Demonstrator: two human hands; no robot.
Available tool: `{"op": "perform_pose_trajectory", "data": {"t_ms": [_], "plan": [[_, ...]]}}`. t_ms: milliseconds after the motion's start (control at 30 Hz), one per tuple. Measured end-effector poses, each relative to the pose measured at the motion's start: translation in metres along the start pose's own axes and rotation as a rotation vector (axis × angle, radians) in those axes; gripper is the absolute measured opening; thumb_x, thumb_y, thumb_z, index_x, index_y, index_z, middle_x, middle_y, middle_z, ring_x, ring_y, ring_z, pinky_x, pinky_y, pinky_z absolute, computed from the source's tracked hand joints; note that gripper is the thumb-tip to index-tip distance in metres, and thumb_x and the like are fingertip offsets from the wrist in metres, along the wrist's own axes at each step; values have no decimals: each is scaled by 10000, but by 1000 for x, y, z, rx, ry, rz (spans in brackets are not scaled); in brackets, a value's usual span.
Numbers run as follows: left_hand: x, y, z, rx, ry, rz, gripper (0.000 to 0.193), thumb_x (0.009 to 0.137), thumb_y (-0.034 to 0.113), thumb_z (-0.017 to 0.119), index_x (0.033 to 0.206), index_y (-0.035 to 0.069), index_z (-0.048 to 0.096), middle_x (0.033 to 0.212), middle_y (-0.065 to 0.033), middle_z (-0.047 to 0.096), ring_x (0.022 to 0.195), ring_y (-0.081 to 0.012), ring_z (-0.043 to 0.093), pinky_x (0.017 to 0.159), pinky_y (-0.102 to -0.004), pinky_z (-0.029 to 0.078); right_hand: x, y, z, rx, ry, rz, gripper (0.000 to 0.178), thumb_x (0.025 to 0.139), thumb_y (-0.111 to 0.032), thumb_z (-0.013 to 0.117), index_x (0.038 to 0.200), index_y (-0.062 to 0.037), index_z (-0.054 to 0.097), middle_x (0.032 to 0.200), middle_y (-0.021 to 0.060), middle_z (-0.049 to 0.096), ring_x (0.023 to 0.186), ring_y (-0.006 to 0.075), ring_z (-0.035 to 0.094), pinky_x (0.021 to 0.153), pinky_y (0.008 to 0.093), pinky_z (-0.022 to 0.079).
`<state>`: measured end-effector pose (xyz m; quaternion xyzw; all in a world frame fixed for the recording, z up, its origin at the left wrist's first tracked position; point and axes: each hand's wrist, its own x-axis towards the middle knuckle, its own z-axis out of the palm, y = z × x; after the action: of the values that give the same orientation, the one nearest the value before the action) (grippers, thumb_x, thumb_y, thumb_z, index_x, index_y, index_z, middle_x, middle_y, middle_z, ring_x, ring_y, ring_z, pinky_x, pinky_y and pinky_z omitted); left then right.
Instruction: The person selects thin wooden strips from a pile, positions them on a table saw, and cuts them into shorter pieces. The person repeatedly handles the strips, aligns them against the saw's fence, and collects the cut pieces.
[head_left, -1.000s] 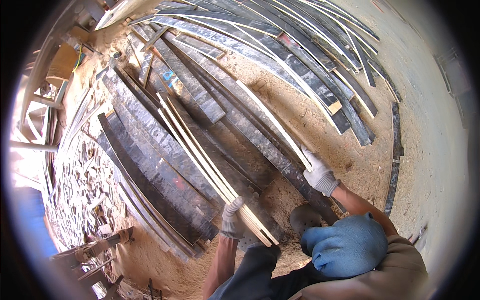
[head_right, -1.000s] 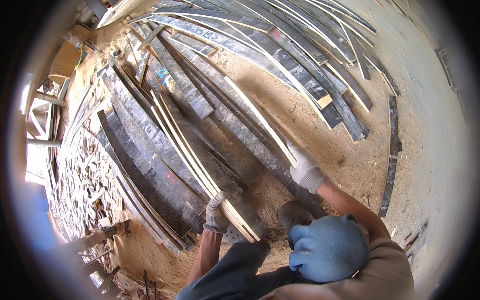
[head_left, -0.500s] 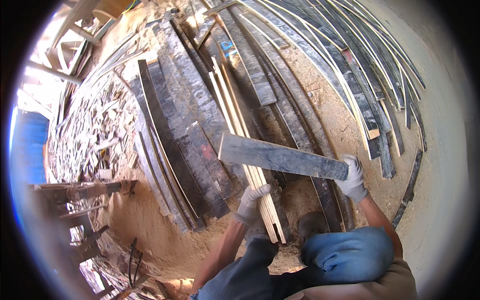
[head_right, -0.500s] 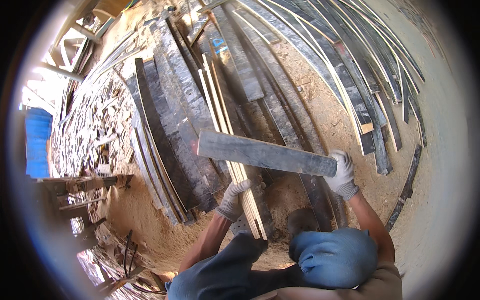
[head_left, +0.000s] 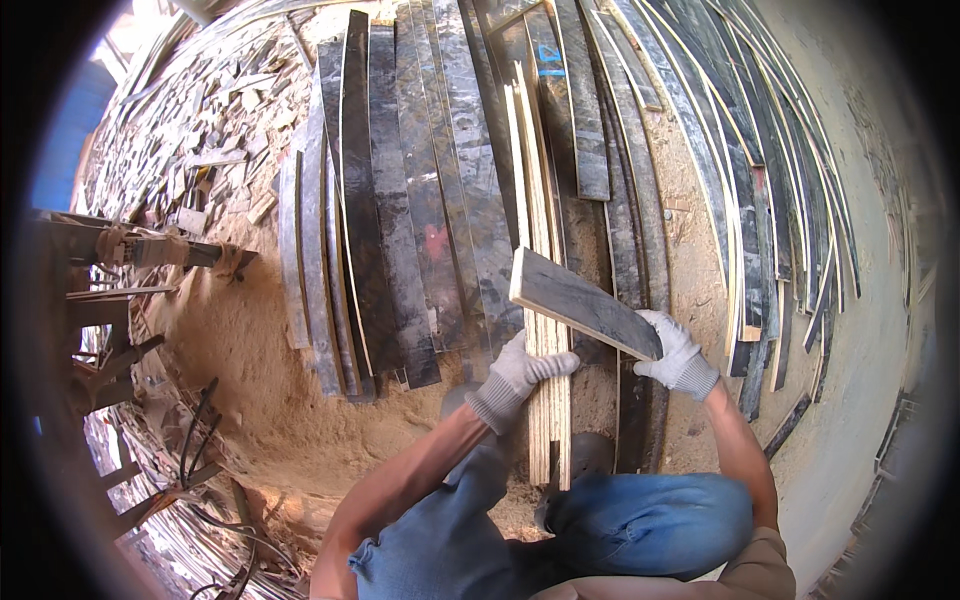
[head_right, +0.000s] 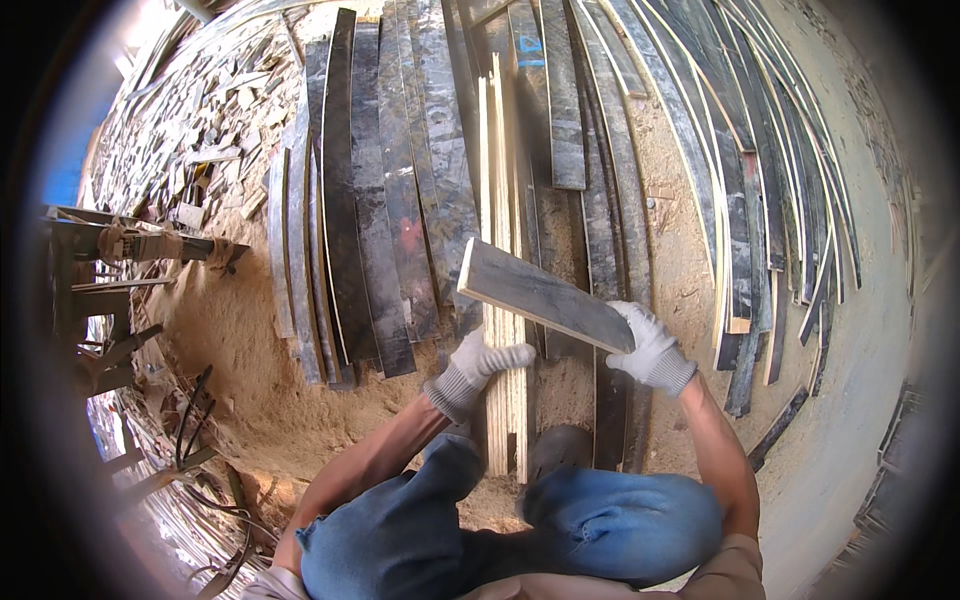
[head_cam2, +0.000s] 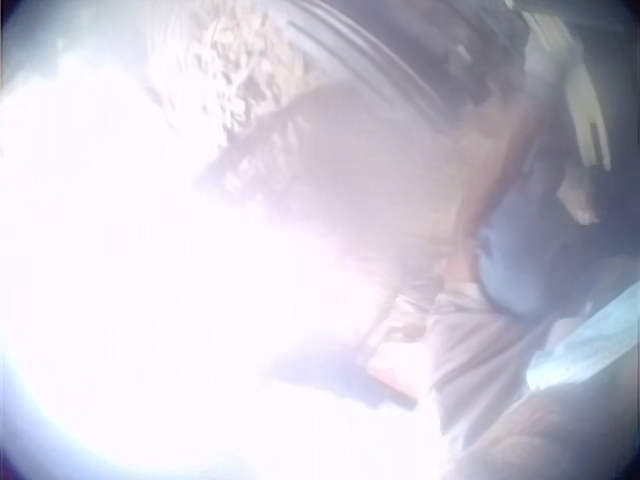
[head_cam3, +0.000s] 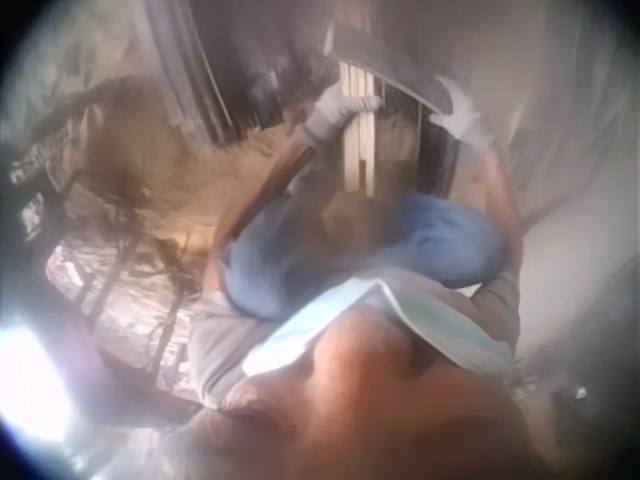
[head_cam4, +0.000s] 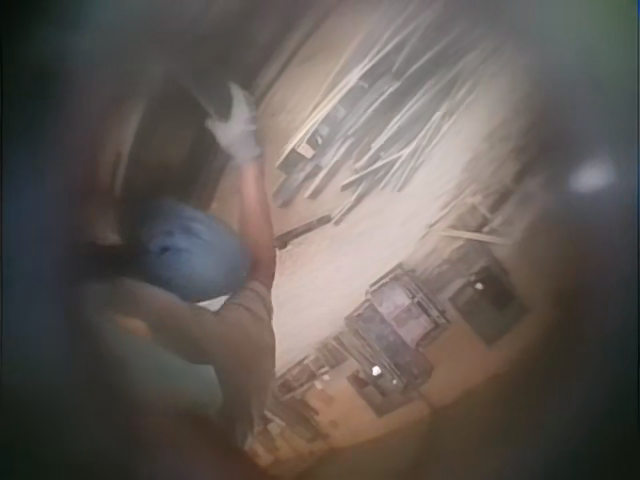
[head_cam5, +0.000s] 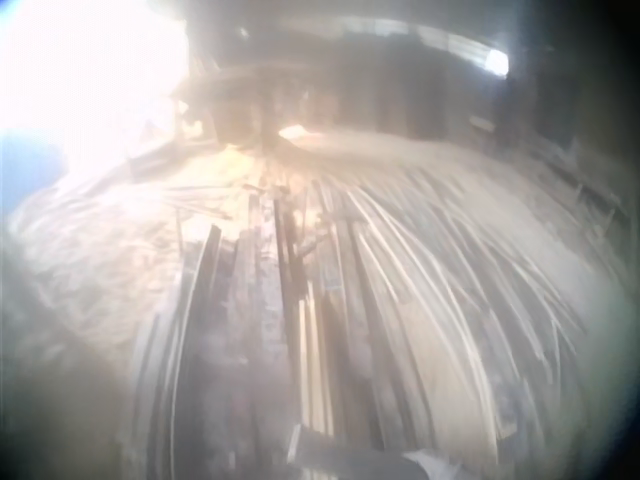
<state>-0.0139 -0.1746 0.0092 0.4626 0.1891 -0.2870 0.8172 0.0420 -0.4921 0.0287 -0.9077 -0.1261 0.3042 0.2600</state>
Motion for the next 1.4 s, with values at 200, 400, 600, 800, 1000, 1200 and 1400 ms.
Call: {"op": "perform_pose_trajectory", "data": {"t_ms": [200,400,600,800,1000,1200,1400], "plan": [[-47,77,1,-123,-40,-75,580,836,356,975,1212,18,690,951,-58,742,810,-171,720,737,-336,623,-44,-37,-73,183,67,109,857,722,-94,979,1464,-47,553,1364,147,697,1308,282,664,1153,400,511],[-119,211,19,-408,75,-278,349,870,296,929,1055,74,732,822,-25,740,655,-160,721,603,-312,618,-77,-116,-170,229,7,34,933,744,-52,945,1570,-114,513,1528,75,645,1437,215,569,1211,373,473],[-271,297,86,-510,84,-284,341,861,304,944,1013,70,748,856,-28,755,705,-169,717,657,-319,605,-124,-253,-280,242,-125,63,922,748,-61,955,1561,-85,523,1549,95,633,1443,240,575,1236,399,463],[-475,360,158,-421,150,-169,486,850,255,963,1181,11,703,922,-75,779,768,-181,731,668,-338,610,-195,-387,-394,865,-461,80,809,856,-366,952,1495,-44,576,1196,114,736,1068,237,758,914,402,671],[-673,417,227,-189,454,-117,780,680,359,1066,1222,13,624,921,-49,726,774,-182,733,668,-335,629,-234,-490,-448,1381,-700,197,667,1030,-428,764,1490,17,578,1045,108,764,873,247,786,751,421,684],[-855,427,284,-253,820,239,993,584,477,1101,1330,18,633,1084,-17,701,946,-155,681,802,-309,562,-234,-619,-440,537,-662,-115,865,906,-418,912,1561,-9,521,1164,77,718,1008,144,735,805,274,617],[-1011,413,239,-272,1123,386,1050,604,512,1058,1379,-16,586,1126,-47,691,940,-182,684,782,-305,569,-224,-837,-333,-129,-524,-629,882,935,-772,700,1500,-99,632,1387,177,711,1284,344,694,1103,452,545]]}}
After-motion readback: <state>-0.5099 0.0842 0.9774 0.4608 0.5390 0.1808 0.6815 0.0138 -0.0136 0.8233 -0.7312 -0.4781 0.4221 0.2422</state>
